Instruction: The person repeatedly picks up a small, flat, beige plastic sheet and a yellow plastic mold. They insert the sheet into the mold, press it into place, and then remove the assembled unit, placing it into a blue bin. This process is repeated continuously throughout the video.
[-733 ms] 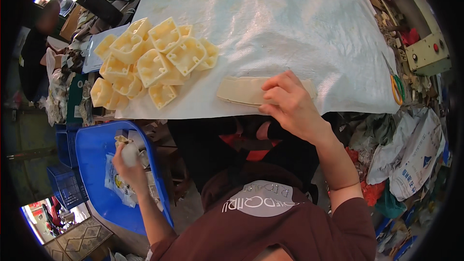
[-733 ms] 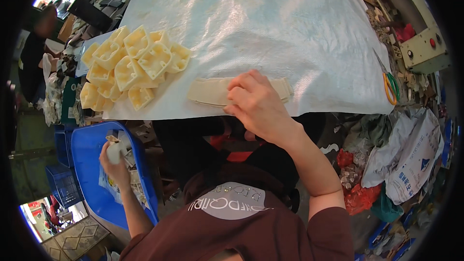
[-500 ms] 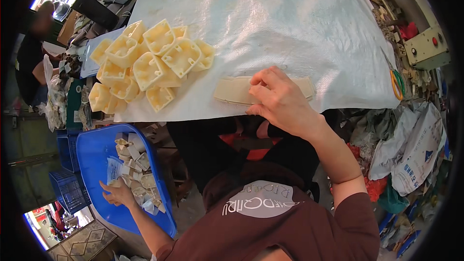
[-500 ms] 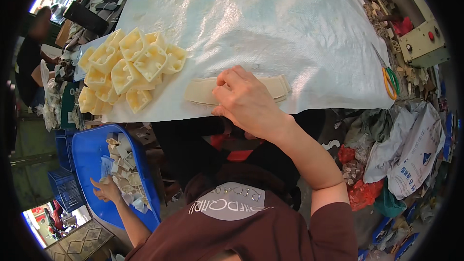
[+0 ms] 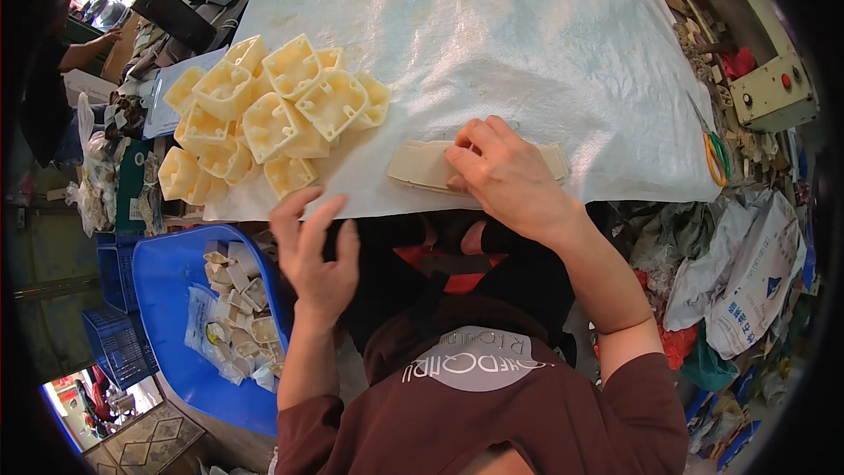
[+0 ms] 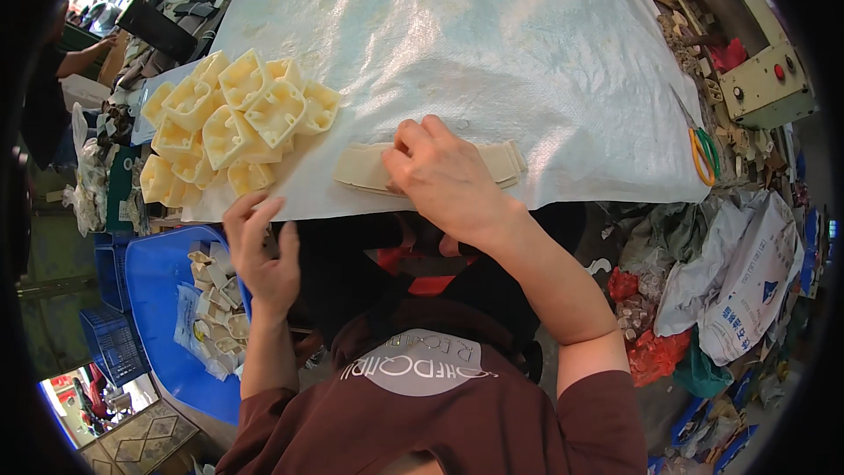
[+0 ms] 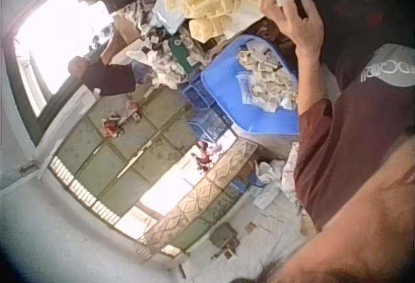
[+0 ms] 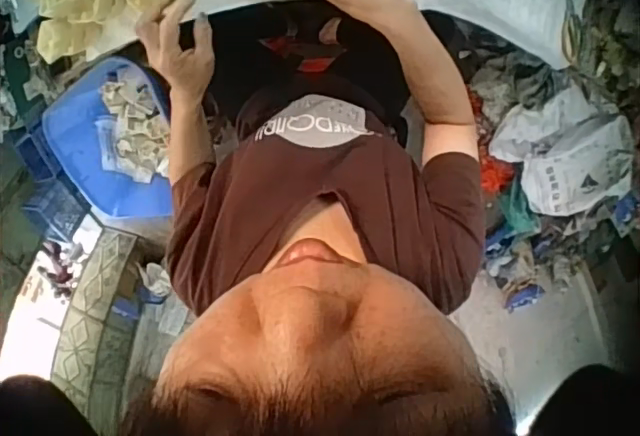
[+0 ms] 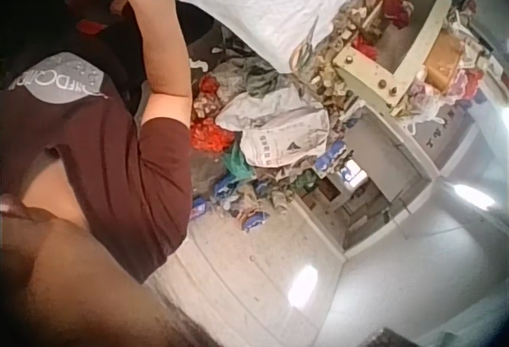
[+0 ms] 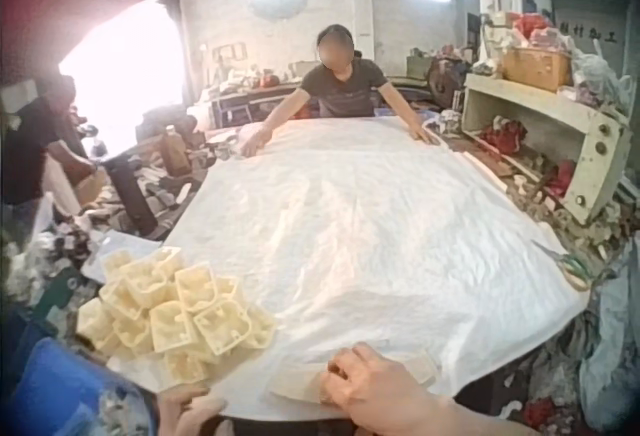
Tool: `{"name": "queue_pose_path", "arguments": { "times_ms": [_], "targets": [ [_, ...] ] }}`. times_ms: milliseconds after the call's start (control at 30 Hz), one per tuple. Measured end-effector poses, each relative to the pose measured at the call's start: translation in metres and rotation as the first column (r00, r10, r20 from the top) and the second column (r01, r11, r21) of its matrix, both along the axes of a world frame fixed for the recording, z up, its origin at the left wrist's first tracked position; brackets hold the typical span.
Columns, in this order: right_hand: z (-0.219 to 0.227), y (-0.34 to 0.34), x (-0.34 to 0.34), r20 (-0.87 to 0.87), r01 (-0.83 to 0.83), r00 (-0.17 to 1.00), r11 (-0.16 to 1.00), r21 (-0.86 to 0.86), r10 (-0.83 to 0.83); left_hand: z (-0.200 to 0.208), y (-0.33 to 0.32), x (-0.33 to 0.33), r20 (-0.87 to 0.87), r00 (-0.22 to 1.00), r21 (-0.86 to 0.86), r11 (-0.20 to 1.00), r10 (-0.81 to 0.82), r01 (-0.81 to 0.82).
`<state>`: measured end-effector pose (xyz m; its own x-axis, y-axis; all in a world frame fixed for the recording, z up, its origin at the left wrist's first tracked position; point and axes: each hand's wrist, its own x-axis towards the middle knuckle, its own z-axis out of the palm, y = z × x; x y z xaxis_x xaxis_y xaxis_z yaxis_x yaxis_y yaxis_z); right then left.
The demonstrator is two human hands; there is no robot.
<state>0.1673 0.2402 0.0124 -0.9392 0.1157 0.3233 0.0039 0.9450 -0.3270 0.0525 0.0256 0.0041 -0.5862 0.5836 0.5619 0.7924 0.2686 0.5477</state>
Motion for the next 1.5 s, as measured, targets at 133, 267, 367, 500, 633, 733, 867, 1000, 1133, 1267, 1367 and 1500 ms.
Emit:
{"name": "queue_pose_path", "arguments": {
  "times_ms": [133, 267, 367, 500, 633, 733, 867, 1000, 1133, 1267, 1367, 1500],
  "targets": [
    [0.003, -0.010, -0.007, 0.022, -0.032, 0.999, 0.974, 0.226, 0.028, 0.003, 0.025, 0.011, 0.011, 0.990, -0.035, 0.989, -0.142, 0.142],
    [-0.002, -0.006, -0.007, 0.000, -0.041, 0.999, 0.991, 0.129, 0.041, -0.005, 0.030, 0.015, 0.088, 0.979, -0.040, 0.981, -0.185, 0.189],
    [-0.005, 0.000, -0.004, -0.020, -0.023, 1.000, 0.995, -0.093, 0.022, -0.006, 0.030, 0.016, 0.133, 0.973, -0.053, 0.979, -0.187, 0.195],
    [-0.011, 0.005, -0.004, -0.053, -0.048, 0.998, 0.966, -0.255, 0.036, -0.005, 0.035, 0.019, 0.070, 0.980, -0.097, 0.976, -0.186, 0.193],
    [-0.013, 0.004, -0.005, -0.032, -0.027, 0.999, 0.968, -0.251, 0.020, -0.008, 0.045, 0.023, -0.026, 0.980, -0.143, 0.971, -0.196, 0.190],
    [-0.013, 0.004, -0.005, -0.034, -0.022, 0.999, 0.967, -0.255, 0.014, -0.011, 0.055, 0.027, -0.131, 0.972, -0.179, 0.969, -0.194, 0.170],
    [-0.017, 0.007, -0.006, -0.054, 0.006, 0.998, 0.948, -0.317, -0.025, -0.022, 0.056, 0.029, -0.224, 0.963, -0.210, 0.973, -0.148, 0.100],
    [-0.016, 0.016, 0.004, -0.137, 0.083, 0.913, 0.504, -0.860, -0.384, -0.025, 0.053, 0.035, -0.356, 0.924, -0.266, 0.963, -0.140, 0.043],
    [0.013, 0.037, 0.023, -0.039, -0.200, 0.702, -0.144, -0.969, -0.711, -0.015, 0.056, 0.031, -0.392, 0.889, -0.346, 0.933, -0.237, 0.096],
    [-0.023, 0.132, 0.100, -0.475, -0.722, 0.677, -0.382, -0.576, -0.562, -0.005, 0.065, 0.021, -0.227, 0.893, -0.425, 0.864, -0.389, 0.269],
    [0.016, 0.117, 0.113, -0.451, -0.624, 0.647, -0.087, -0.777, -0.614, -0.008, 0.065, 0.016, -0.156, 0.899, -0.376, 0.866, -0.410, 0.330],
    [0.039, 0.087, 0.107, -0.264, -0.482, 0.562, -0.050, -0.875, -0.784, -0.002, 0.063, 0.014, -0.131, 0.921, -0.276, 0.906, -0.366, 0.321]
  ]
}}
